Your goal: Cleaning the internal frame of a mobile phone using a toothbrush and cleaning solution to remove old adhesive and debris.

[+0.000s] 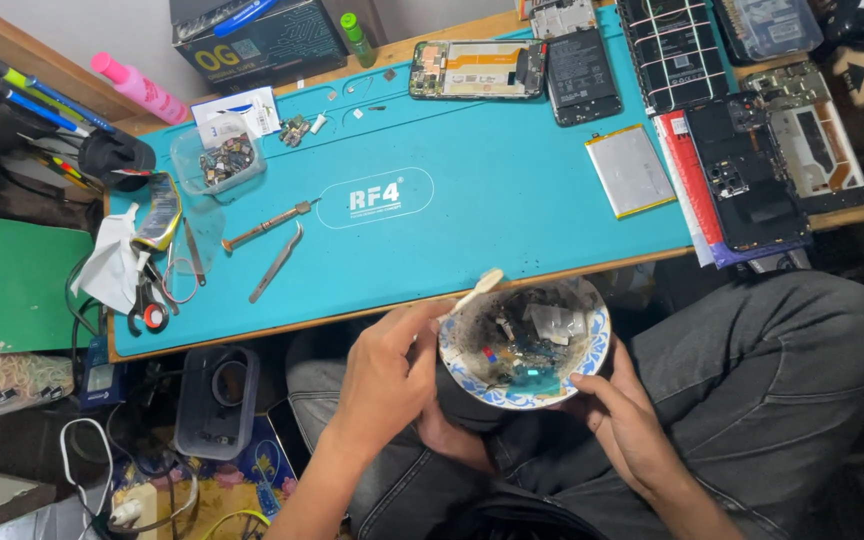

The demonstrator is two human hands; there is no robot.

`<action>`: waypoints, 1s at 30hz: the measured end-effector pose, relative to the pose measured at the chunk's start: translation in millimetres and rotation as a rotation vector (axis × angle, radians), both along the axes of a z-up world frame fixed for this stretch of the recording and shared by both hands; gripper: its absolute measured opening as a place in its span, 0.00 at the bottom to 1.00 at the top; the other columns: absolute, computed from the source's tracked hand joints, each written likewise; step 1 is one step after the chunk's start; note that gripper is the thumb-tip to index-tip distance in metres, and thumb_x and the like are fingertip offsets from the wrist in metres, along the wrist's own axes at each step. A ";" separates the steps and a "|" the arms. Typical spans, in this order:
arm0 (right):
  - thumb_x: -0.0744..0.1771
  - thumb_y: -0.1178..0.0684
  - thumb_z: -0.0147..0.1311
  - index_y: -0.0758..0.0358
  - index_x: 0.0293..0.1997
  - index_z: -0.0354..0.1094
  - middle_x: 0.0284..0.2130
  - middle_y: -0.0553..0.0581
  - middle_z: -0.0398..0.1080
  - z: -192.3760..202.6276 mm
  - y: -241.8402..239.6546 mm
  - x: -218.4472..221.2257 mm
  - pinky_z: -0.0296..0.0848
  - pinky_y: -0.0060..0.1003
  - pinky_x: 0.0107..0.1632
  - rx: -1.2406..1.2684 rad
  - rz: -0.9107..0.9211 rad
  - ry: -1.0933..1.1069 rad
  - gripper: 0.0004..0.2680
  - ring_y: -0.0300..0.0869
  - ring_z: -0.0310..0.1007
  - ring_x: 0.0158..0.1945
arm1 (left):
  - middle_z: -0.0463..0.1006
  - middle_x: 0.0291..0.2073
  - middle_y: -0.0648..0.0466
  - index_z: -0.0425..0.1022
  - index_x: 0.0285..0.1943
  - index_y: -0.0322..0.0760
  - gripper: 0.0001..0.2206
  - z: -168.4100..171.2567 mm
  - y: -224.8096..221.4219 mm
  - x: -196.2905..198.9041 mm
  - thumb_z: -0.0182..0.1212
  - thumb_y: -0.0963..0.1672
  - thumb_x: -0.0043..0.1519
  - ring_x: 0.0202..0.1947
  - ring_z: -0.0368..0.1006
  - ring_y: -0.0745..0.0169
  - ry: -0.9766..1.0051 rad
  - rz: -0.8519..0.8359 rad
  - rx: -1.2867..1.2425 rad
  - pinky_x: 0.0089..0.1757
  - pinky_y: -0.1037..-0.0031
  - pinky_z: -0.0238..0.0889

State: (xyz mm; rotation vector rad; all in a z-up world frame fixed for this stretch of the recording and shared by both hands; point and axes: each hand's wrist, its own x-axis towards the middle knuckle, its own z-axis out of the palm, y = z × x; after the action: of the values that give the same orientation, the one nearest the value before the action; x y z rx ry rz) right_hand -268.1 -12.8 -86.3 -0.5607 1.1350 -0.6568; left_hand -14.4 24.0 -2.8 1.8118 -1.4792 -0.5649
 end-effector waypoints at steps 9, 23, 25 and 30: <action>0.66 0.63 0.43 0.54 0.85 0.41 0.67 0.69 0.64 5.2 -1.3 3.2 0.73 0.51 0.55 0.016 0.011 0.026 0.32 0.54 0.71 0.58 | 0.82 0.27 0.52 0.83 0.54 0.37 0.13 0.2 4.3 6.1 0.57 0.37 0.63 0.17 0.69 0.61 -0.006 0.149 0.022 0.23 0.68 0.62; 0.67 0.64 0.42 0.55 0.85 0.45 0.66 0.69 0.66 8.1 -1.7 5.7 0.69 0.49 0.58 0.060 -0.003 0.057 0.31 0.53 0.69 0.59 | 0.84 0.26 0.54 0.82 0.57 0.35 0.13 -3.2 33.8 -9.9 0.55 0.38 0.66 0.17 0.67 0.67 -0.006 0.513 -0.010 0.23 0.72 0.62; 0.67 0.64 0.42 0.54 0.85 0.44 0.66 0.68 0.66 7.4 -2.0 5.9 0.69 0.49 0.58 0.062 -0.005 0.065 0.31 0.53 0.70 0.59 | 0.82 0.24 0.54 0.82 0.57 0.37 0.14 -22.7 40.6 -14.2 0.55 0.38 0.66 0.16 0.70 0.67 0.042 0.538 0.041 0.22 0.71 0.65; 0.67 0.64 0.40 0.54 0.85 0.43 0.67 0.68 0.64 6.3 -1.0 8.5 0.67 0.49 0.59 0.074 0.018 0.082 0.31 0.53 0.68 0.60 | 0.89 0.41 0.48 0.82 0.55 0.31 0.15 -28.7 50.0 -39.3 0.58 0.37 0.61 0.34 0.84 0.59 0.139 0.341 -0.005 0.36 0.72 0.76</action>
State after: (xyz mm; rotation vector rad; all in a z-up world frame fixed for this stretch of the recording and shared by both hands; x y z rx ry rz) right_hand -259.6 -13.8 -80.0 -0.5378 1.2246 -0.5786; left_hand -53.7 73.9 -31.5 1.9245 -1.0481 -0.5029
